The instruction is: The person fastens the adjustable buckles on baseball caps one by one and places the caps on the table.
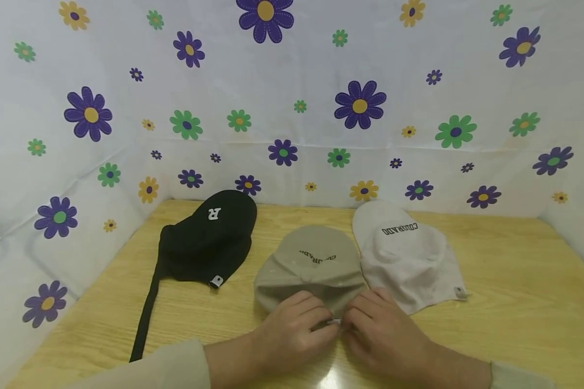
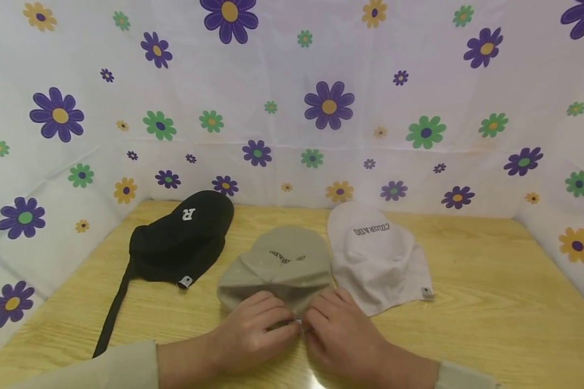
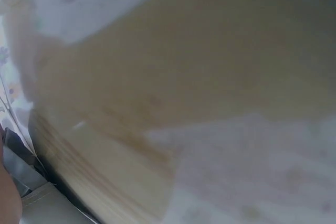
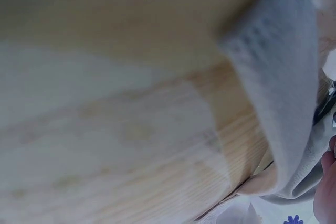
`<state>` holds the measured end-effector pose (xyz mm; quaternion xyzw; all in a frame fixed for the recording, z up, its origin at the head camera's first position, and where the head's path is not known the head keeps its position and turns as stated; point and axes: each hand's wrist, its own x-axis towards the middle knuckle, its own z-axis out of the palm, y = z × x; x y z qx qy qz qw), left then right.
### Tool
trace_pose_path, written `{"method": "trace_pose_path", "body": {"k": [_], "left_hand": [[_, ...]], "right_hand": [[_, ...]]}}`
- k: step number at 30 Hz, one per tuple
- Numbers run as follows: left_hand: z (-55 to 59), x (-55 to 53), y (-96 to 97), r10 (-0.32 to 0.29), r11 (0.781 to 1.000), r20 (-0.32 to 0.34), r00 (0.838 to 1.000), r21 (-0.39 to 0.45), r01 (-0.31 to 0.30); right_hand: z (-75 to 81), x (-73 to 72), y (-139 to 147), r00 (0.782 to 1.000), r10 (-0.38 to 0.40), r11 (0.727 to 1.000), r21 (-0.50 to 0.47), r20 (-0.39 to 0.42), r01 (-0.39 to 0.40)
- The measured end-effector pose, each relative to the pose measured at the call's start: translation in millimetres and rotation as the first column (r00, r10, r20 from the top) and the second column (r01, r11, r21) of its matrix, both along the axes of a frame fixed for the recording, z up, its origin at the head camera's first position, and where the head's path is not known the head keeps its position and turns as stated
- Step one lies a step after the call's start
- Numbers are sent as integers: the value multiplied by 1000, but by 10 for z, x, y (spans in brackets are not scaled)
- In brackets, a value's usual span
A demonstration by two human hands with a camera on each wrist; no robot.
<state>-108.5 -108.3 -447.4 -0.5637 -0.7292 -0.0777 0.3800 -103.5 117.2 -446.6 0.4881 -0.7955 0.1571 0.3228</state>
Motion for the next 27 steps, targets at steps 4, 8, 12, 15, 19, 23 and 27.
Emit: {"method": "trace_pose_path", "body": {"k": [4, 8, 12, 15, 19, 23, 27], "left_hand": [[9, -4, 1, -2, 1000, -9, 1000, 1, 2], [12, -2, 1, 1, 1000, -9, 1000, -4, -1], [13, 4, 3, 3, 1000, -4, 1000, -7, -3], [15, 3, 0, 7, 1000, -9, 1000, -10, -7], [16, -1, -2, 9, 1000, -13, 1000, -9, -9], [11, -9, 4, 5, 1000, -23, 1000, 0, -5], [6, -13, 13, -1, 1000, -29, 1000, 1, 1]], "right_hand": [[5, -6, 5, 1000, 13, 1000, -13, -8, -13], [7, -7, 8, 1000, 7, 1000, -11, -24, -7], [10, -2, 12, 999, 5, 1000, -7, -32, -5], [16, -2, 10, 999, 4, 1000, -3, -37, -4], [24, -3, 6, 999, 8, 1000, -5, -39, -8], [29, -8, 5, 999, 8, 1000, -12, -52, -8], [33, -6, 10, 998, 2, 1000, -14, -59, -3]]}}
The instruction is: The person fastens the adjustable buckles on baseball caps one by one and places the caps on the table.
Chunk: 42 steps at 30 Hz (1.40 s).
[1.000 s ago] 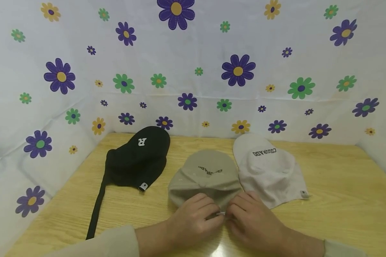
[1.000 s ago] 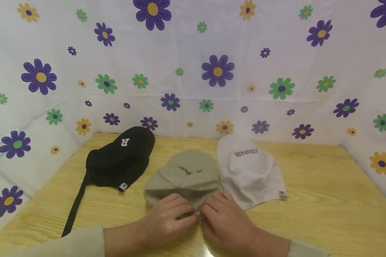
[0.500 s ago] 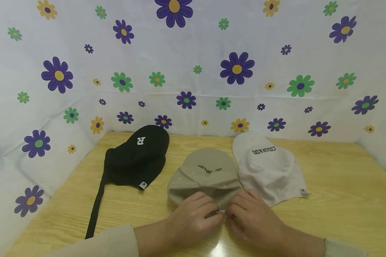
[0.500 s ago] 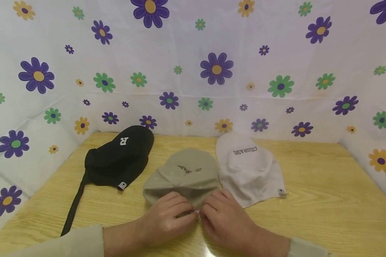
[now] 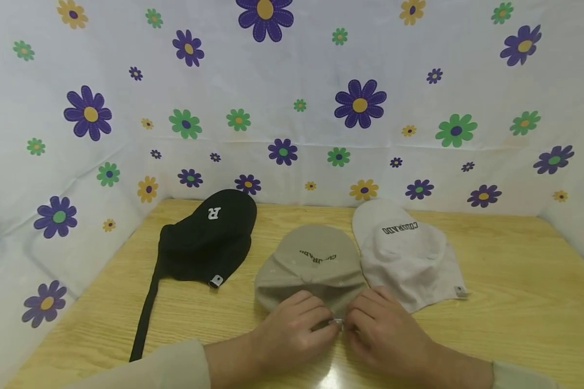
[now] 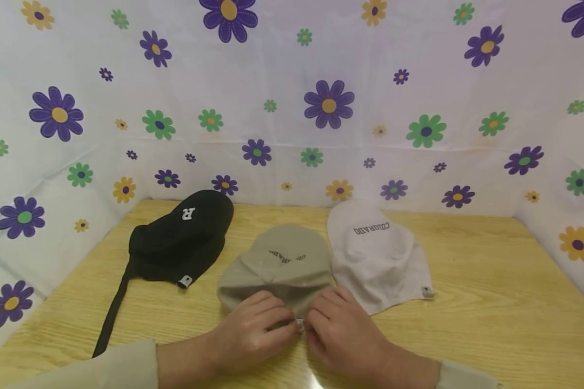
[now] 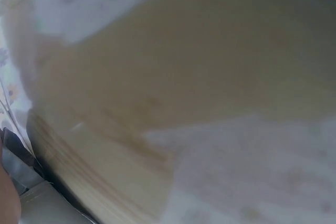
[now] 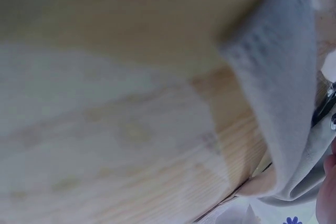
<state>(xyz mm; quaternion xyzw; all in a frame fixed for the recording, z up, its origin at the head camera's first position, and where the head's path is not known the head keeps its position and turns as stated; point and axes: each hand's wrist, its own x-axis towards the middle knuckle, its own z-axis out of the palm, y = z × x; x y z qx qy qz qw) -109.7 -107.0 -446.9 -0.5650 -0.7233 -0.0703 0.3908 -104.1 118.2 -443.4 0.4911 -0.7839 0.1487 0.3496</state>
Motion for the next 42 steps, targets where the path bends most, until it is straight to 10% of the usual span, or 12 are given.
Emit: {"method": "trace_pose_path", "body": {"k": [42], "left_hand": [[15, -11, -12, -13, 1000, -57, 998, 13, 14]], "right_hand": [[0, -22, -3, 1000, -14, 999, -51, -8, 13]]}}
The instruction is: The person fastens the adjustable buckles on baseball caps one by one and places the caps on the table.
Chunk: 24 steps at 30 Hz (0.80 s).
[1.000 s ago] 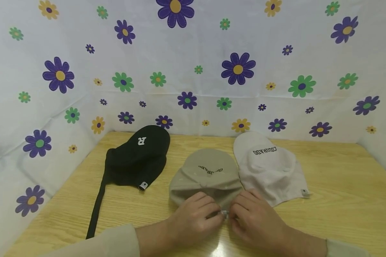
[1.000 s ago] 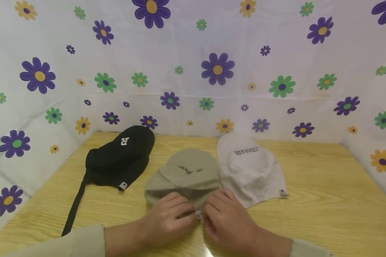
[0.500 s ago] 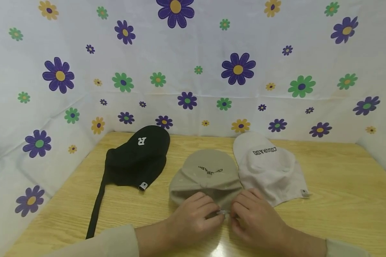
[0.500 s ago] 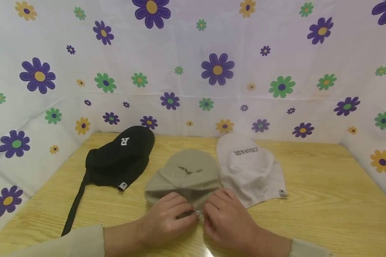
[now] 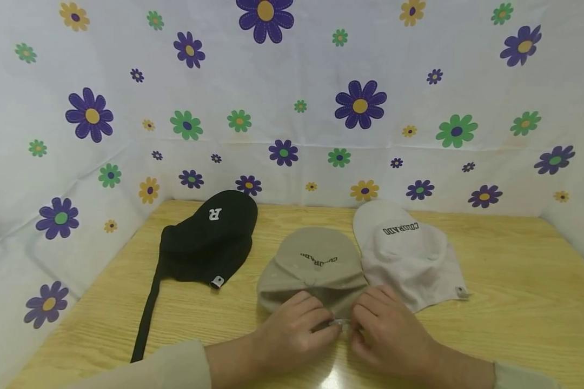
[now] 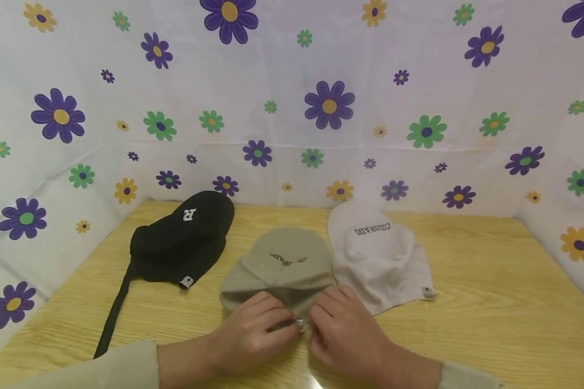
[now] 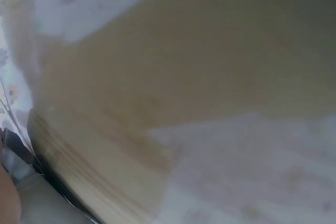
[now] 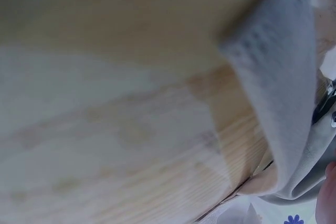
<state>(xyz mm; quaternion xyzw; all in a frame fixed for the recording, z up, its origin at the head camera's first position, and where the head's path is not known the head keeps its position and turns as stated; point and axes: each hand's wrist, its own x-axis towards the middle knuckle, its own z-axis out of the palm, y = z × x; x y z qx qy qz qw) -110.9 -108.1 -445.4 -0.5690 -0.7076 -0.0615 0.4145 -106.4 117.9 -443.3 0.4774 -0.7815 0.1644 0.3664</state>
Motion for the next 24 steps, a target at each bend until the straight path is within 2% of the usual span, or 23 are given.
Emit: {"method": "trace_pose_path", "body": {"k": [7, 24], "left_hand": [[-8, 2, 6, 0, 1000, 12, 1000, 12, 0], [-9, 8, 10, 19, 1000, 48, 999, -6, -19]], "right_hand": [[-1, 9, 11, 1000, -3, 1000, -17, 27, 3], [4, 12, 16, 999, -44, 999, -4, 22, 45]]}}
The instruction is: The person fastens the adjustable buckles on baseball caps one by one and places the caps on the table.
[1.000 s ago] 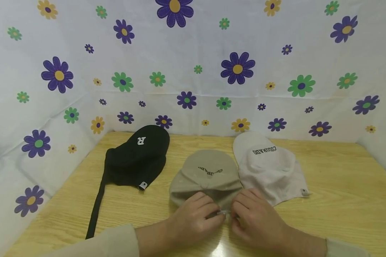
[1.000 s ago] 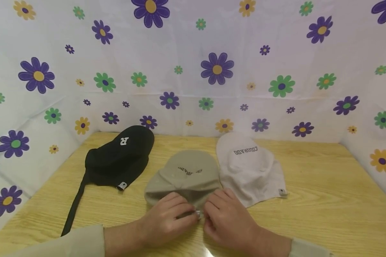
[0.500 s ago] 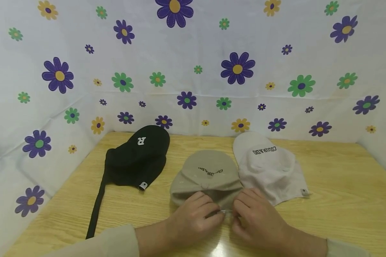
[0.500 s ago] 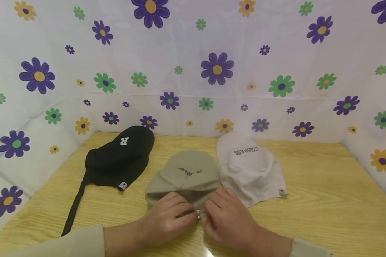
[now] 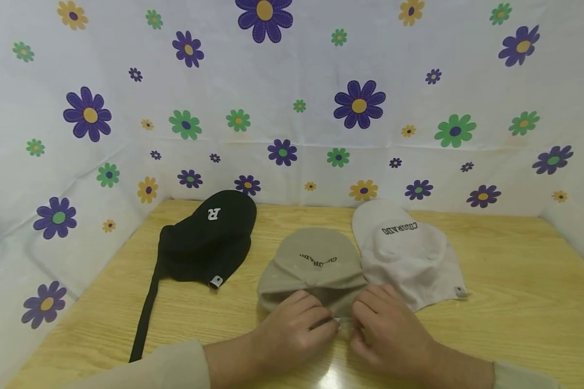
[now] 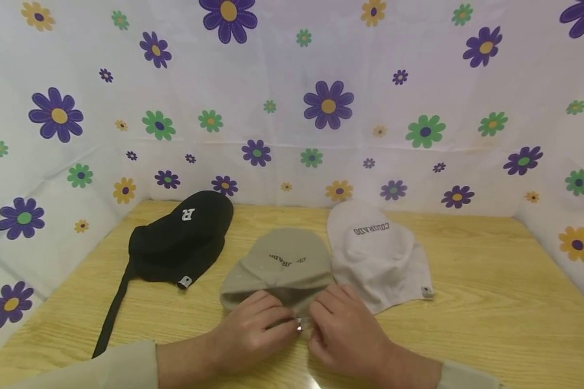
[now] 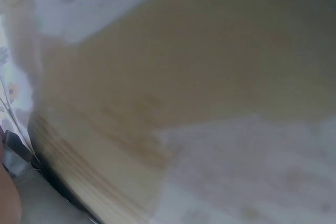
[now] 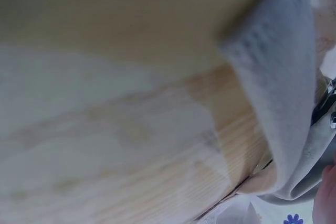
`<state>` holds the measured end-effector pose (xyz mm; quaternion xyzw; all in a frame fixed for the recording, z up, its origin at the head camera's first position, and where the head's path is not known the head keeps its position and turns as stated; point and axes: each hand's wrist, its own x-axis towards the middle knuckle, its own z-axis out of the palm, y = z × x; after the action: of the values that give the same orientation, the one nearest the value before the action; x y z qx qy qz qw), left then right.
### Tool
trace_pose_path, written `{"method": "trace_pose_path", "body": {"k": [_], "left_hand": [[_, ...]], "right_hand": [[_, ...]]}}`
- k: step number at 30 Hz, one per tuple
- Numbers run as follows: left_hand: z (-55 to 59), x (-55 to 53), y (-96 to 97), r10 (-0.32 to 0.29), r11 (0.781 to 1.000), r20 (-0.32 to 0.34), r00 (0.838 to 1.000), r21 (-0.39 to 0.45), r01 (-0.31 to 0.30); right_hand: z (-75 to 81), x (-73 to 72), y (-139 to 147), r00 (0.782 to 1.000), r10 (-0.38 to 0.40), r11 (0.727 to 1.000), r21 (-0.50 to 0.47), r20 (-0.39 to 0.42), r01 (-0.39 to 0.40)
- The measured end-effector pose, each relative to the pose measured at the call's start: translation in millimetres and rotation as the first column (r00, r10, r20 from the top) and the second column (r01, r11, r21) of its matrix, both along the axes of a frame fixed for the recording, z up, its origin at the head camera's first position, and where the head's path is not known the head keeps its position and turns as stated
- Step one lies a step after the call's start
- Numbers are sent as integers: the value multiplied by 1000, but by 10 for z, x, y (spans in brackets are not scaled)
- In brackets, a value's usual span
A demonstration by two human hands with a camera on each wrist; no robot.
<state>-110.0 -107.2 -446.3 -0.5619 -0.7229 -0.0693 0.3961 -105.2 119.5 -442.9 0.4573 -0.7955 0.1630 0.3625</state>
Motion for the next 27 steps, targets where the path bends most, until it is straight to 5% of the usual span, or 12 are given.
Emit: {"method": "trace_pose_path", "body": {"k": [9, 27], "left_hand": [[-13, -2, -9, -14, 1000, 15, 1000, 7, 14], [-16, 7, -21, -7, 1000, 40, 999, 18, 6]], "right_hand": [[-4, 20, 14, 998, -56, 995, 85, 28, 53], [-17, -1, -10, 998, 56, 996, 71, 25, -58]]}}
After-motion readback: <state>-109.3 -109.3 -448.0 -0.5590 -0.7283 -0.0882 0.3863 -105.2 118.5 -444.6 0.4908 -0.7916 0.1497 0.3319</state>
